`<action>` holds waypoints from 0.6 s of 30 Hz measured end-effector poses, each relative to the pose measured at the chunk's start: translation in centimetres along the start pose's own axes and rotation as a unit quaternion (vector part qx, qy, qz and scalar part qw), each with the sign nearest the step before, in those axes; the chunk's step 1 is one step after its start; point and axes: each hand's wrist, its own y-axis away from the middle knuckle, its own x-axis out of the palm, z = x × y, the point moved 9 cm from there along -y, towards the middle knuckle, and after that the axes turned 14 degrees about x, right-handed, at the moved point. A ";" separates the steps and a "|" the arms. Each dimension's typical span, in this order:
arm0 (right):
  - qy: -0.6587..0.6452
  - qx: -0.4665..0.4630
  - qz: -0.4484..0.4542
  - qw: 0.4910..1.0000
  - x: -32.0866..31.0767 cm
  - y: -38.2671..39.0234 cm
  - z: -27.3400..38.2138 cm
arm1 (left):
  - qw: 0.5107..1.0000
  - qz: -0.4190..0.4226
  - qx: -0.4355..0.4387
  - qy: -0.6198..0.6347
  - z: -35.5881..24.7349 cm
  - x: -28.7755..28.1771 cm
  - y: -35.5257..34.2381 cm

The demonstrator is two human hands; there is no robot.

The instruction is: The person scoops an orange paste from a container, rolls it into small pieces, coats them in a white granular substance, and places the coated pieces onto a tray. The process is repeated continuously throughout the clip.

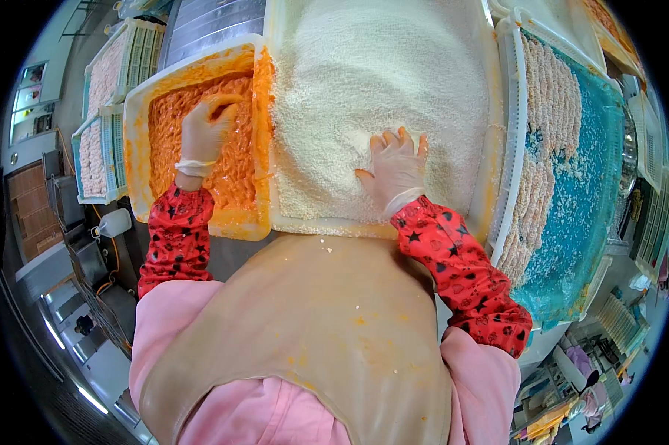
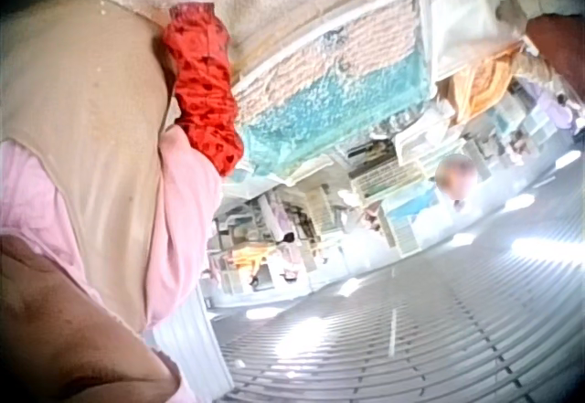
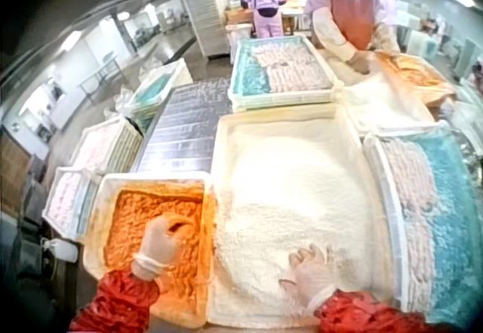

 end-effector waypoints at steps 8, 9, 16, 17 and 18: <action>-0.744 0.218 0.318 0.546 4.5 -3.2 -0.5 | 0.975 -0.033 0.035 -0.219 8.1 -0.7 3.1; -0.778 0.212 0.333 0.488 4.7 -2.8 -2.1 | 0.966 -0.011 -0.008 -0.259 11.3 -1.4 4.9; -0.876 0.214 0.026 0.432 -7.9 1.3 -23.5 | 0.912 0.000 -0.036 -0.408 21.3 -3.4 14.1; -0.853 0.249 -0.060 0.454 -9.2 2.0 -28.1 | 0.956 0.024 -0.194 -0.220 24.0 -2.3 15.1; -0.828 0.279 -0.138 0.467 -10.3 2.3 -32.7 | 0.950 0.045 -0.225 -0.211 23.0 -1.7 14.4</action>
